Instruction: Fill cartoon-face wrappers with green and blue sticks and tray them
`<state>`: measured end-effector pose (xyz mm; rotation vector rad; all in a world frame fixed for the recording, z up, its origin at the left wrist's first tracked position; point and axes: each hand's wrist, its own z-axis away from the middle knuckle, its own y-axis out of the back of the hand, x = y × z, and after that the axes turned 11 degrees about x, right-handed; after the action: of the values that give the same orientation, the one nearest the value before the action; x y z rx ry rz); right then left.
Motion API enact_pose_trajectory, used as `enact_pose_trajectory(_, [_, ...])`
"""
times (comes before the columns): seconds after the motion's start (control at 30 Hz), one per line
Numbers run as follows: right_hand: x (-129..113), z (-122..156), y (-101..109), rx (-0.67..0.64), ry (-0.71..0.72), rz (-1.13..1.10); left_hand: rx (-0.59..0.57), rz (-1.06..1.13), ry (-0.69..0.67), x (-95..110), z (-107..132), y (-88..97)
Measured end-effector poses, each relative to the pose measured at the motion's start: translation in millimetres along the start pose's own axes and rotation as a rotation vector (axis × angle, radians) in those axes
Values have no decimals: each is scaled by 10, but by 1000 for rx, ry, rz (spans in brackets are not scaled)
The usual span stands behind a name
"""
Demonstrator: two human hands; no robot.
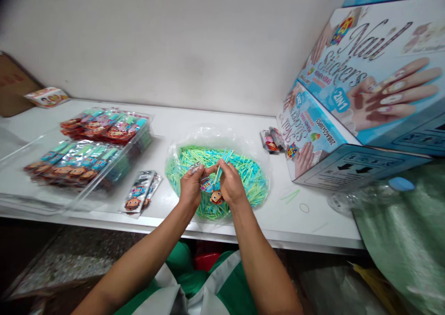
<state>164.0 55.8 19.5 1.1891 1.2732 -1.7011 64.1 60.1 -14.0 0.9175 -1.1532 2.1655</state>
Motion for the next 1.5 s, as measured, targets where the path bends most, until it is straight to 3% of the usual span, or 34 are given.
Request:
enact_pose_trajectory(0.27, [339, 185, -246, 26, -32, -149, 75, 68, -71, -119, 26, -182])
enact_pose_trajectory(0.4, [380, 241, -178, 18, -3, -68, 110, 39, -78, -71, 12, -128])
enact_pose_trajectory(0.47, [325, 249, -60, -85, 21, 118, 117, -30, -159, 47, -43, -86])
enact_pose_trajectory(0.53, [242, 252, 63, -250, 78, 437, 84, -124, -334, 207, -104, -73])
enact_pose_trajectory(0.6, [162, 254, 139, -372, 195, 776, -12, -222, -504, 346, -134, -100])
enact_pose_trajectory(0.67, [102, 255, 152, -422, 344, 1024, -155, -316, -577, 413, -120, -143])
enact_pose_trajectory(0.77, [36, 251, 127, -446, 488, 1205, -271, -384, -577, 400, -68, -153])
enact_pose_trajectory(1.03, [-169, 248, 194, -527, 622, 1542, -206, -420, -516, 387, -13, 64])
enact_pose_trajectory(1.13, [-195, 267, 144, -555, 672, 1563, -236, -416, -521, 315, 21, 60])
enact_pose_trajectory(1.23, [-227, 255, 148, -579, 655, 1540, -243, -399, -439, 283, 22, 86])
enact_pose_trajectory(1.5, [-531, 144, 232, -587, 607, 1520, -322, -509, -394, 336, 20, 311])
